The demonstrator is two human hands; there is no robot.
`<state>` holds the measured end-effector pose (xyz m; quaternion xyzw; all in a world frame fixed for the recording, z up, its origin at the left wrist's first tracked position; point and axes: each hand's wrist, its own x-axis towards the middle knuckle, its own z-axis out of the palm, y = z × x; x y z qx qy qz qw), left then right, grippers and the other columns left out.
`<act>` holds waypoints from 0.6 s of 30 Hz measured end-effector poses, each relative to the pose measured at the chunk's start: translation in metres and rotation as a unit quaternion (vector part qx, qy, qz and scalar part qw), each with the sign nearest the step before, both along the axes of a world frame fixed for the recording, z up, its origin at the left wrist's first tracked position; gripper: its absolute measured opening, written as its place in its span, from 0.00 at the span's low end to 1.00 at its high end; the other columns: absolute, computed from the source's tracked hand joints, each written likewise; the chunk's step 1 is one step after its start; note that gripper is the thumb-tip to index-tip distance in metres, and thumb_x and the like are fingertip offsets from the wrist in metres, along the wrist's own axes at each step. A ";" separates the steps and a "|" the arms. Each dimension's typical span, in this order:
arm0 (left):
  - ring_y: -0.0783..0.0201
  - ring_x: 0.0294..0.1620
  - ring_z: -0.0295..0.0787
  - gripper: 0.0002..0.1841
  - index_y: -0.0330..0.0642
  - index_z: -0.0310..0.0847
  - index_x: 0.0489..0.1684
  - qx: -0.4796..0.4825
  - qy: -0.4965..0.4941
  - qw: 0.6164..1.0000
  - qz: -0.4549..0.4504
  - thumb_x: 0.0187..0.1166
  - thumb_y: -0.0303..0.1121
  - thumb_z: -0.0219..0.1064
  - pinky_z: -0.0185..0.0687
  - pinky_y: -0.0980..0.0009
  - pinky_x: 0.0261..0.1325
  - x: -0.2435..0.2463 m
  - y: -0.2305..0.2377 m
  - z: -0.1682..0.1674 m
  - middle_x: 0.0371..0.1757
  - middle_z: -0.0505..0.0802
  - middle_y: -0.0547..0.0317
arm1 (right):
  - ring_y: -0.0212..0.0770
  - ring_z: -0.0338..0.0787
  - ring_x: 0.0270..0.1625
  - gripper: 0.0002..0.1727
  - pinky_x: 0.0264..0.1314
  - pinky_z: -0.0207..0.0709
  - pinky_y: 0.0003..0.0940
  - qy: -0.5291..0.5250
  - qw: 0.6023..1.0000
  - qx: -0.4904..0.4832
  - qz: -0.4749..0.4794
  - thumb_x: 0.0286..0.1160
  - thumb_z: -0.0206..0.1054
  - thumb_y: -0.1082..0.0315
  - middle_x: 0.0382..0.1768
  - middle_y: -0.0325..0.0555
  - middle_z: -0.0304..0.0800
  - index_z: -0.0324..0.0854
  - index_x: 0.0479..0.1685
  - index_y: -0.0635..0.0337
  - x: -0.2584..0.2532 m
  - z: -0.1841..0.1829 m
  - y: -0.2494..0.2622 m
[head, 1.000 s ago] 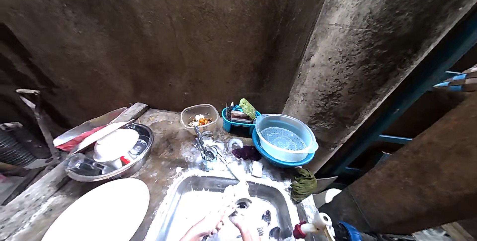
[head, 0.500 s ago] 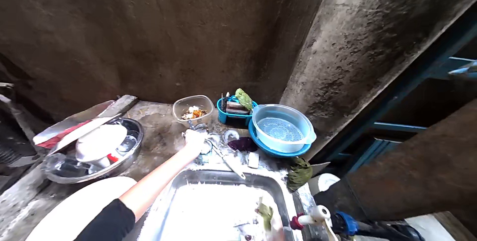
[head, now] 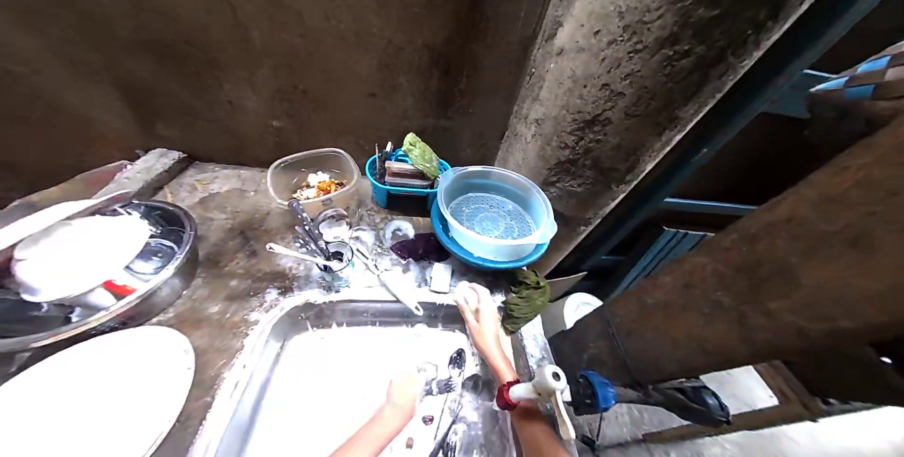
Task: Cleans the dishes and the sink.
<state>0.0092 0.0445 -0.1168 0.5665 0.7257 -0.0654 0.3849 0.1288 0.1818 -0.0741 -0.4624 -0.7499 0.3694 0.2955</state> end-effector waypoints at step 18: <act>0.35 0.73 0.80 0.22 0.31 0.83 0.64 -0.023 -0.121 0.983 0.136 0.87 0.42 0.58 0.71 0.37 0.74 0.049 0.010 -0.043 0.67 0.87 0.32 | 0.47 0.85 0.67 0.30 0.74 0.76 0.39 0.215 0.958 -0.156 -0.107 0.69 0.72 0.74 0.65 0.68 0.84 0.72 0.71 0.80 0.041 -0.043 -0.085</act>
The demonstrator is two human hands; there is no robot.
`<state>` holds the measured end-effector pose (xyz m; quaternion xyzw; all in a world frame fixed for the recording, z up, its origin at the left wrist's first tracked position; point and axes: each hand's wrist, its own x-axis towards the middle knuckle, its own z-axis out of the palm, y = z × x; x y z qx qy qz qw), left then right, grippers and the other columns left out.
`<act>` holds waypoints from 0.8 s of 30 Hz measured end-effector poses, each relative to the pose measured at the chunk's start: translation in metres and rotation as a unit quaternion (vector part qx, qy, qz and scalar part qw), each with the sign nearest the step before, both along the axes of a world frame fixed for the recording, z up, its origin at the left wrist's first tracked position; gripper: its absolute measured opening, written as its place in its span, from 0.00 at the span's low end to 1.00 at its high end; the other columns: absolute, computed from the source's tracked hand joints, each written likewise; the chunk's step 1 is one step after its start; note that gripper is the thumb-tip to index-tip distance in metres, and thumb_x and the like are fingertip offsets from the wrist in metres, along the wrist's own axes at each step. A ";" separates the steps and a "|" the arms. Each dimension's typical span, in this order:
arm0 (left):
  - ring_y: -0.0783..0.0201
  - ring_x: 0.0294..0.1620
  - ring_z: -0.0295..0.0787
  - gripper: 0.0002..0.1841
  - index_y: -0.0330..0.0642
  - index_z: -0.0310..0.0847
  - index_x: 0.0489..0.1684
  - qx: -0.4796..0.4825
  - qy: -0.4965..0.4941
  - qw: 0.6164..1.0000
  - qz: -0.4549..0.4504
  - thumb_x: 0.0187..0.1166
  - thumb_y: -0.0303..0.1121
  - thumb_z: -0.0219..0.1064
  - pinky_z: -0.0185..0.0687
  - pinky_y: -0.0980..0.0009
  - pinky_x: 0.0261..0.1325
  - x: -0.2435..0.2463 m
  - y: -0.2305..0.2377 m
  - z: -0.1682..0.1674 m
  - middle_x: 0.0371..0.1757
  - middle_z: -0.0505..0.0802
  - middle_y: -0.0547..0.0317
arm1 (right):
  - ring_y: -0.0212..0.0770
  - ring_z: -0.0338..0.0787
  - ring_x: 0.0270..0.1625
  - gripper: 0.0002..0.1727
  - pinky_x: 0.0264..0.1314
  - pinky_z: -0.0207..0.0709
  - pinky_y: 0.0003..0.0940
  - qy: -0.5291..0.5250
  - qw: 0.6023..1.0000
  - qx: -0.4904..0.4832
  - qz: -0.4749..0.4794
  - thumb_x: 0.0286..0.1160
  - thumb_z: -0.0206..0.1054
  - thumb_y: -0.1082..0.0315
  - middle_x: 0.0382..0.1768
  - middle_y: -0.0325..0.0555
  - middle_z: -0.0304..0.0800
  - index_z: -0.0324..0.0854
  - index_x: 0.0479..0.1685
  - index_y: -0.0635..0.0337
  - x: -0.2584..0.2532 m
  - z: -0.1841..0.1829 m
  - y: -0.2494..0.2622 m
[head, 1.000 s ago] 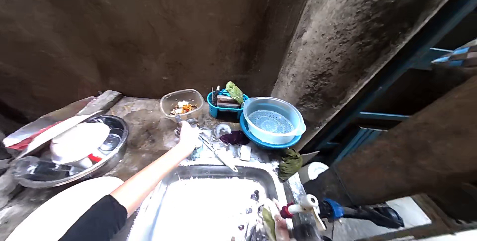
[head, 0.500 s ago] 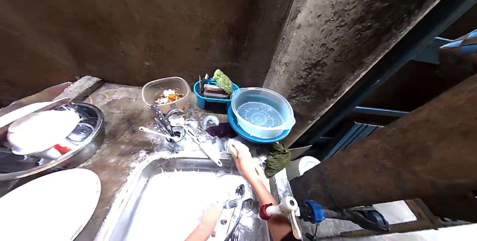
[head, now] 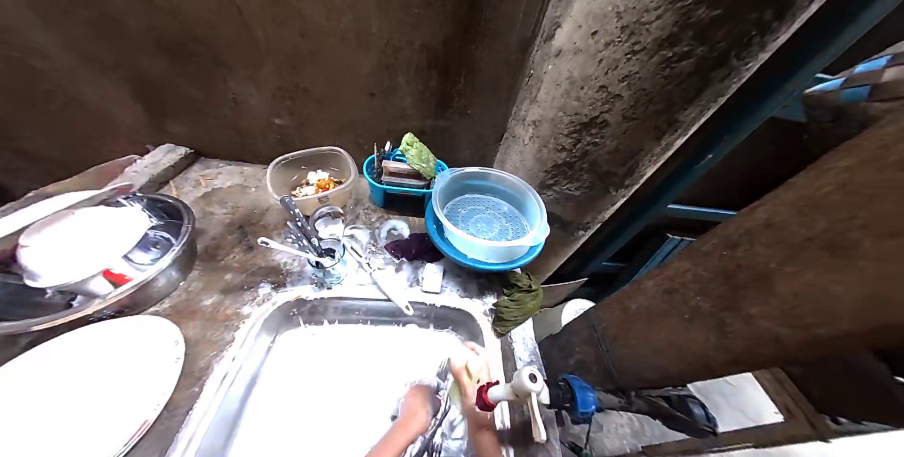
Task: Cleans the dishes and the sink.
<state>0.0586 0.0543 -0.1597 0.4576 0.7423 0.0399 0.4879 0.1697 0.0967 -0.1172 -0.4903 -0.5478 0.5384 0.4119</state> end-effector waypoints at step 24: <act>0.79 0.11 0.64 0.15 0.34 0.76 0.45 0.193 -0.324 0.852 0.364 0.95 0.29 0.43 0.63 0.84 0.17 -0.088 -0.071 0.088 0.14 0.72 0.72 | 0.32 0.85 0.42 0.24 0.48 0.82 0.29 0.135 0.979 -0.081 0.129 0.70 0.66 0.83 0.47 0.56 0.85 0.71 0.68 0.79 -0.133 0.016 0.000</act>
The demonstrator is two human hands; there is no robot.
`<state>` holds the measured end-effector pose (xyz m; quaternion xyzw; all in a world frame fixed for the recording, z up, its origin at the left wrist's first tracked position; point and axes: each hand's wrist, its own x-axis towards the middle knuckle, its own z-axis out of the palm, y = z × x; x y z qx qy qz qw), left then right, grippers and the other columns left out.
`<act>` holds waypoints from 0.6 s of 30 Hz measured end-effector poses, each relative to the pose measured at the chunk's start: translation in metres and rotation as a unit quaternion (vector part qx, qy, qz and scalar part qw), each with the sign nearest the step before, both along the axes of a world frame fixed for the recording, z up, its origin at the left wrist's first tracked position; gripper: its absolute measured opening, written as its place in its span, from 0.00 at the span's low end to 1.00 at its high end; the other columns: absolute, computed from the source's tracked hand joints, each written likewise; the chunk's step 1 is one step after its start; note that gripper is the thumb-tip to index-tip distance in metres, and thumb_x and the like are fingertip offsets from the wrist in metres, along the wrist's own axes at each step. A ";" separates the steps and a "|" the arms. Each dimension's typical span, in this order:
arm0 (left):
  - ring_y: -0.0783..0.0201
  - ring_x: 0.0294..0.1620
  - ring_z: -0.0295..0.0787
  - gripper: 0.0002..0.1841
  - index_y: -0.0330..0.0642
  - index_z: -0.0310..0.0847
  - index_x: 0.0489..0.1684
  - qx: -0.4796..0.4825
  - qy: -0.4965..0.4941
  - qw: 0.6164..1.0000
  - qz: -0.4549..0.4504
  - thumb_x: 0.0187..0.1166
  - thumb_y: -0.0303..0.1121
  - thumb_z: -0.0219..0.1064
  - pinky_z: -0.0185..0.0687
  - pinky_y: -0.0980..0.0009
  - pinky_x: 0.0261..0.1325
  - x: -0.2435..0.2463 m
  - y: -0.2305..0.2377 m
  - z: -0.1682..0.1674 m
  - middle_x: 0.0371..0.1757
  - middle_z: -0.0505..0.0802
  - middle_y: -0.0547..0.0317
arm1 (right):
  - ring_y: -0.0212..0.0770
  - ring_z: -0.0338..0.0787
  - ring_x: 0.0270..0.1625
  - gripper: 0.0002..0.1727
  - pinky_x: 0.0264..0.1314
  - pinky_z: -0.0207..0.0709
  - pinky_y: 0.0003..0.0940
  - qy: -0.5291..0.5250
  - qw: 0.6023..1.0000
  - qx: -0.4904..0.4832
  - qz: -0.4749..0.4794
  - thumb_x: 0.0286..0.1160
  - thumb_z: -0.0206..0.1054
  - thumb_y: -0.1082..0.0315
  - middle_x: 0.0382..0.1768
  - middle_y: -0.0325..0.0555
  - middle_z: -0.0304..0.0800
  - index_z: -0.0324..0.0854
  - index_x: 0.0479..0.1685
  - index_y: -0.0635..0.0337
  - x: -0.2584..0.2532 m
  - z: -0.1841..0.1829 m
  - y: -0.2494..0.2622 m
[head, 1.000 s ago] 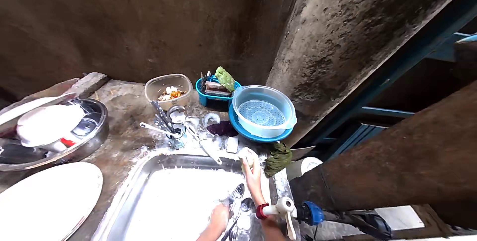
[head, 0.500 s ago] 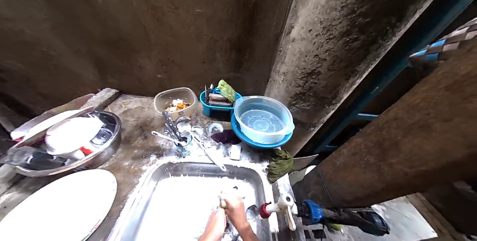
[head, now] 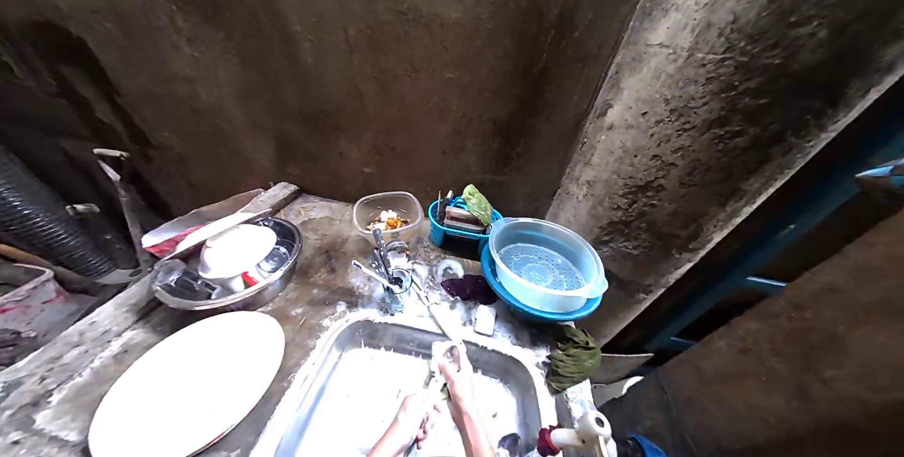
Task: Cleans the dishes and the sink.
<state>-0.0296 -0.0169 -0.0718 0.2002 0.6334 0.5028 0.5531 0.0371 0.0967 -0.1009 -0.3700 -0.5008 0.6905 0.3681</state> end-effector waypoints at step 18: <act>0.82 0.07 0.52 0.27 0.53 0.63 0.21 0.000 -0.226 0.974 -0.027 0.97 0.44 0.31 0.47 0.87 0.11 -0.007 0.000 0.000 0.10 0.65 0.76 | 0.29 0.86 0.39 0.37 0.48 0.82 0.29 0.040 0.996 -0.035 -0.074 0.95 0.26 0.53 0.36 0.48 0.86 0.74 0.56 0.78 0.007 0.008 -0.019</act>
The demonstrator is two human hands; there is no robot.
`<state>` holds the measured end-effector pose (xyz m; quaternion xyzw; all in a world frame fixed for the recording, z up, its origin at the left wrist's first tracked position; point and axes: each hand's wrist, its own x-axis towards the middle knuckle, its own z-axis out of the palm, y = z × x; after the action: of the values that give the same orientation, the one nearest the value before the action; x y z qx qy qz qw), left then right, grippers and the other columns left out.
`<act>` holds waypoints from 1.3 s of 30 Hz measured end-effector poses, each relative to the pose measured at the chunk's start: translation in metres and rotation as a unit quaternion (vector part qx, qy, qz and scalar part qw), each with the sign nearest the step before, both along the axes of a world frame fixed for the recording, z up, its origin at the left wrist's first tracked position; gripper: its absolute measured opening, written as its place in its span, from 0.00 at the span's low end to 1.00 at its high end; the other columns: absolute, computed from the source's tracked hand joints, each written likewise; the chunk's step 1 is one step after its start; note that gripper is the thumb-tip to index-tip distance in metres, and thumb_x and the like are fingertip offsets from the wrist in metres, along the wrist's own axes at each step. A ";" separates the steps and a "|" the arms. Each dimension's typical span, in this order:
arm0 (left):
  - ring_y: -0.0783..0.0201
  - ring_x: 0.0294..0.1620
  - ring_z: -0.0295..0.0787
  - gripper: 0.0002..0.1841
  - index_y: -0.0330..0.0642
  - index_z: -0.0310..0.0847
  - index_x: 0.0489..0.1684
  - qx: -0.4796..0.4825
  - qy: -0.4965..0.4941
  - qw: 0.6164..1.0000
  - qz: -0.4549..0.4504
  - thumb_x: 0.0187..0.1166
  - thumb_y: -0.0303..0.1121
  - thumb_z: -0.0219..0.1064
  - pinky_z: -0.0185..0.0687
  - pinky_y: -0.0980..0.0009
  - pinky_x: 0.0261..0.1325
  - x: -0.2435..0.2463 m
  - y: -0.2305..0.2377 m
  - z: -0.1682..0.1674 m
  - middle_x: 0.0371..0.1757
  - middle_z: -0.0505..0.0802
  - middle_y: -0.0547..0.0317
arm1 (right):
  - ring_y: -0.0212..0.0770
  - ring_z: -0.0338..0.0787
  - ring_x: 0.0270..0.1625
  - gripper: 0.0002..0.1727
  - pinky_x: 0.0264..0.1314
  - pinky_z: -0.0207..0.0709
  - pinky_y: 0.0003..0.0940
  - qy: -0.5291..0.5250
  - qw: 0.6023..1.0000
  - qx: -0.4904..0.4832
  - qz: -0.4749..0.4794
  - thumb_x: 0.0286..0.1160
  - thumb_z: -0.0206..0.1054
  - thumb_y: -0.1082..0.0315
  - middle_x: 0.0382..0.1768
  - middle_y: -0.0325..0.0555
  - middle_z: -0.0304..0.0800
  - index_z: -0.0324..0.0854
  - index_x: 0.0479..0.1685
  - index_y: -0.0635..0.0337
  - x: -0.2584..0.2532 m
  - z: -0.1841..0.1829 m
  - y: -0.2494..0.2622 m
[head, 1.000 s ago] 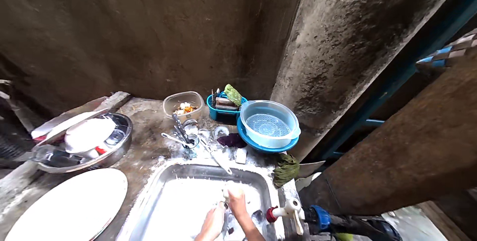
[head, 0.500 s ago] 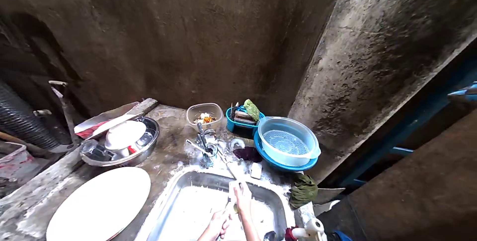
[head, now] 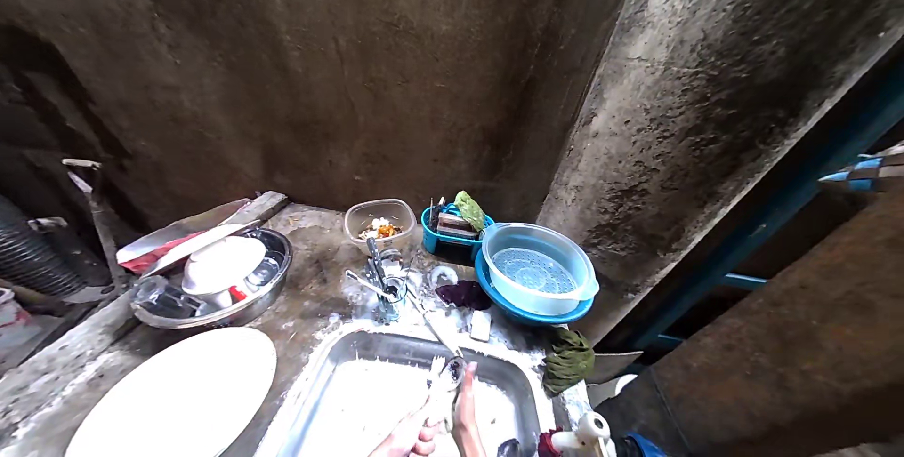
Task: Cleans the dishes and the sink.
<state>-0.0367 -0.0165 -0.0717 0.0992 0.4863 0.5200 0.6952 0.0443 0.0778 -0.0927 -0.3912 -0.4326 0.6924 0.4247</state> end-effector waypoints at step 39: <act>0.38 0.88 0.60 0.18 0.18 0.75 0.68 0.021 0.818 0.310 -0.484 0.87 0.17 0.48 0.43 0.52 0.92 -0.186 0.154 0.111 0.81 0.75 0.31 | 0.68 0.75 0.81 0.27 0.86 0.61 0.61 -0.515 0.805 0.294 0.024 0.86 0.53 0.74 0.77 0.69 0.77 0.68 0.84 0.66 -0.015 -0.007 0.136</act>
<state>-0.2230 0.1371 0.0391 0.7058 0.6607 -0.2466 0.0669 0.0290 0.2139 -0.0993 -0.5360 -0.7798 0.2389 0.2180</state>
